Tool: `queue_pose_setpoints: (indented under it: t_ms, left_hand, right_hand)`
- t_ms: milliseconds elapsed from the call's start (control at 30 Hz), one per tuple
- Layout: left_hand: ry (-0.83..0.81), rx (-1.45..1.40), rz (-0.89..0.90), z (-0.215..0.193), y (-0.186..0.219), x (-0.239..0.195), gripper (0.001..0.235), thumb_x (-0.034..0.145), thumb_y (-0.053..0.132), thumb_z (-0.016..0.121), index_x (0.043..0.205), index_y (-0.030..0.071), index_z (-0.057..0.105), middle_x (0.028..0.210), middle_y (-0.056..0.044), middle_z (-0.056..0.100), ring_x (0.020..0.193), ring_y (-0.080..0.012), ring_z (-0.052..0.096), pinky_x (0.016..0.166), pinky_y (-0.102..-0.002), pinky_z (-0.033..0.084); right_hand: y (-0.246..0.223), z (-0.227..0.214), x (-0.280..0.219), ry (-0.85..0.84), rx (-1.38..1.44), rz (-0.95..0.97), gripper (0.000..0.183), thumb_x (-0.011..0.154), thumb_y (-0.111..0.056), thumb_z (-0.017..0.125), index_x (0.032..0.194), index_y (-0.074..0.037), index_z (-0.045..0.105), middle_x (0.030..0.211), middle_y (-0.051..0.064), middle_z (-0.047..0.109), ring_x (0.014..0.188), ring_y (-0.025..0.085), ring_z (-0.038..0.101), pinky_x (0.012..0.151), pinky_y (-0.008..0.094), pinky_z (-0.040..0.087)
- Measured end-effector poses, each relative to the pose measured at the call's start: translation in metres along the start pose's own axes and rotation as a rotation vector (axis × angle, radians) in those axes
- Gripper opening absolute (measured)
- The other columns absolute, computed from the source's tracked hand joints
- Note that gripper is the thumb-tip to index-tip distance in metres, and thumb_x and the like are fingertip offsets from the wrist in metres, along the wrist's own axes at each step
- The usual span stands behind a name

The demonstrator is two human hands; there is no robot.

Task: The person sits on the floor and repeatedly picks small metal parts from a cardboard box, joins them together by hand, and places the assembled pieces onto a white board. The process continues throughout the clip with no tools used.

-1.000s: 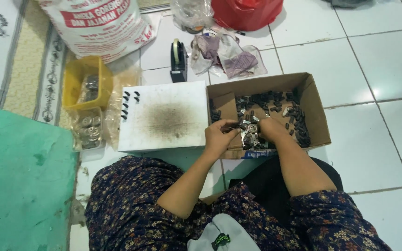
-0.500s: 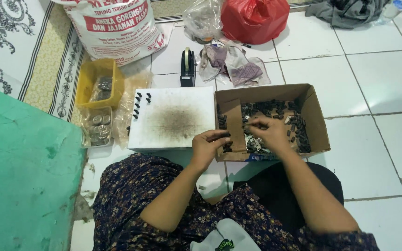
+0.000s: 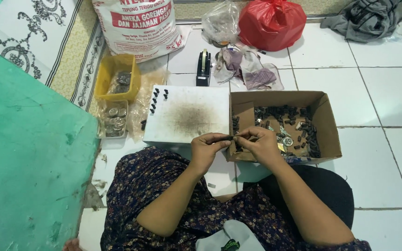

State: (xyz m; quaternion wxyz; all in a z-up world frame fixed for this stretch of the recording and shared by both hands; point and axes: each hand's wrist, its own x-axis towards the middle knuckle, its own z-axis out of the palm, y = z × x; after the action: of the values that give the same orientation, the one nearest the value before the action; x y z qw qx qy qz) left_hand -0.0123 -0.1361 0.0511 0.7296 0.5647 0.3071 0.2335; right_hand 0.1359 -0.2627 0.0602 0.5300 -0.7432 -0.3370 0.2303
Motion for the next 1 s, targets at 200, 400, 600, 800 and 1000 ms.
queue_pose_setpoints:
  t_ms: [200, 400, 600, 800, 1000]
  left_hand:
    - [0.034, -0.037, -0.017, -0.005, -0.004, -0.001, 0.025, 0.075, 0.003, 0.088, 0.098, 0.0, 0.081, 0.09, -0.015, 0.08, 0.085, -0.0122, 0.071, 0.077, -0.029, 0.061]
    - [0.01, -0.036, -0.034, -0.01, -0.017, 0.005, 0.022, 0.073, -0.001, 0.086, 0.095, 0.001, 0.081, 0.086, -0.015, 0.079, 0.08, -0.0135, 0.073, 0.074, -0.027, 0.062]
    - [-0.005, -0.063, -0.073, -0.013, -0.025, 0.005, 0.024, 0.074, -0.003, 0.087, 0.097, -0.003, 0.08, 0.089, -0.021, 0.078, 0.083, -0.0185, 0.074, 0.075, -0.029, 0.063]
    - [0.003, -0.191, -0.104, -0.009, -0.015, 0.01, 0.025, 0.078, -0.003, 0.085, 0.101, -0.006, 0.078, 0.094, -0.024, 0.077, 0.087, -0.0213, 0.074, 0.077, -0.031, 0.065]
    - [0.09, -0.285, -0.074, -0.023, -0.034, 0.029, 0.027, 0.08, -0.005, 0.082, 0.106, -0.007, 0.076, 0.1, -0.027, 0.075, 0.093, -0.0247, 0.073, 0.083, -0.036, 0.066]
  right_hand:
    - [-0.026, 0.004, -0.001, -0.092, -0.081, -0.012, 0.011, 0.083, -0.004, 0.079, 0.093, 0.001, 0.08, 0.072, 0.02, 0.072, 0.075, 0.026, 0.069, 0.061, 0.04, 0.062]
    - [-0.019, 0.009, 0.006, -0.167, -0.146, 0.027, 0.01, 0.08, -0.008, 0.083, 0.087, -0.002, 0.081, 0.071, 0.018, 0.075, 0.074, 0.023, 0.07, 0.061, 0.039, 0.06]
    - [-0.019, 0.009, 0.01, -0.251, -0.166, 0.089, 0.006, 0.081, -0.004, 0.082, 0.087, -0.003, 0.082, 0.074, 0.018, 0.077, 0.068, 0.025, 0.072, 0.058, 0.038, 0.06]
    - [-0.046, 0.005, 0.012, -0.21, 0.102, 0.297, 0.021, 0.082, 0.003, 0.079, 0.102, 0.01, 0.077, 0.084, 0.025, 0.076, 0.073, 0.025, 0.069, 0.067, 0.037, 0.063]
    - [-0.021, 0.03, 0.025, -0.163, 0.212, 0.276, 0.027, 0.082, 0.001, 0.081, 0.108, 0.006, 0.077, 0.087, 0.022, 0.075, 0.076, 0.023, 0.069, 0.06, 0.03, 0.06]
